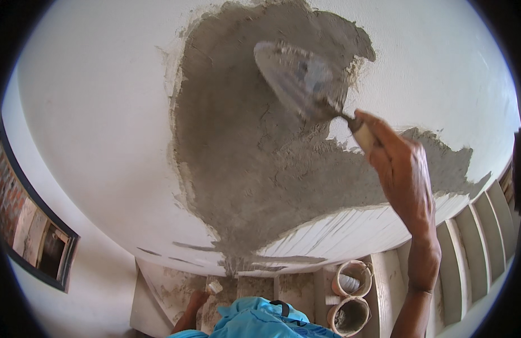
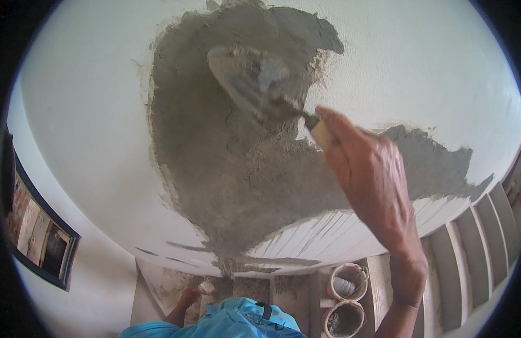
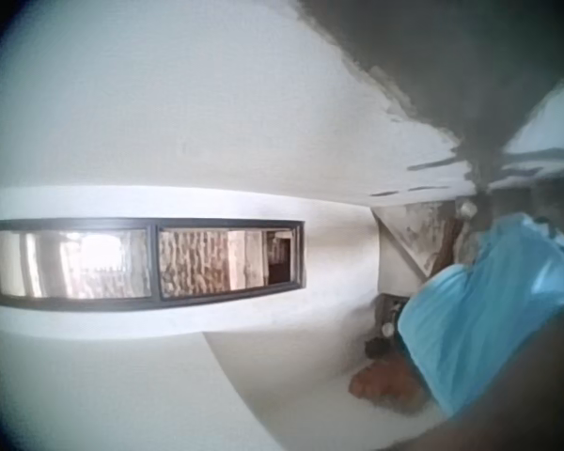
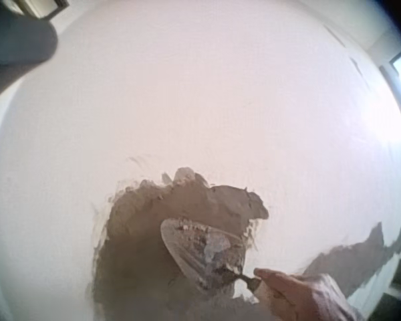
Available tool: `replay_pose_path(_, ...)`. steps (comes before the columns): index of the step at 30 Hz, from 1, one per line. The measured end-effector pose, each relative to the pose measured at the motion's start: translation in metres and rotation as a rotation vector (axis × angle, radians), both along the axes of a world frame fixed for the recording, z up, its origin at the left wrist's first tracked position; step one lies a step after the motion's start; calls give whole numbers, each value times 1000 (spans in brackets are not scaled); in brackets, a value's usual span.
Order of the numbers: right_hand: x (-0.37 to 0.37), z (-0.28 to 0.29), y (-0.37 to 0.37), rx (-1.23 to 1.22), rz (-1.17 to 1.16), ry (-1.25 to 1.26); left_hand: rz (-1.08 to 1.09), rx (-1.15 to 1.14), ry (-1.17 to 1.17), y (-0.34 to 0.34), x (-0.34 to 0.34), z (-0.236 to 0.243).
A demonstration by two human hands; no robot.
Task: The person applies plaster to a curved ceiling using a trowel and a brush. They repeatedly scoop plaster from buckets placed on the stairs and spread it evenly across the ceiling surface.
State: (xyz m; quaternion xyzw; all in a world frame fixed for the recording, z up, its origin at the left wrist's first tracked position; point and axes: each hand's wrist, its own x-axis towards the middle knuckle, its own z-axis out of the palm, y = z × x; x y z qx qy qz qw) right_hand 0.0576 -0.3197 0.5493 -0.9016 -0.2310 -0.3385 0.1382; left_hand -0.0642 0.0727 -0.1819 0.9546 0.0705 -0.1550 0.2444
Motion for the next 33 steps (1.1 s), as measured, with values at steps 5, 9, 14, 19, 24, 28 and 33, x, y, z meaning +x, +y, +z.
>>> replay_pose_path(5,34,-29,-11,-124,-19,-124,-72,-56,-82,-1,3,4)
replay_pose_path(9,11,-76,-17,-326,-52,36,30,-207,-68,14,-14,-20)
replay_pose_path(14,-23,-46,-25,-240,15,91,152,-432,72,-11,15,-29)
replay_pose_path(19,20,-4,-14,66,9,-115,177,-314,37,21,-10,4)
replay_pose_path(24,19,14,-19,-6,-121,-118,276,-346,54,6,17,-11)
replay_pose_path(28,7,-24,-27,-168,-24,-29,329,-349,159,-1,7,25)
replay_pose_path(33,-1,-17,-25,-27,5,46,357,-327,180,10,-4,19)
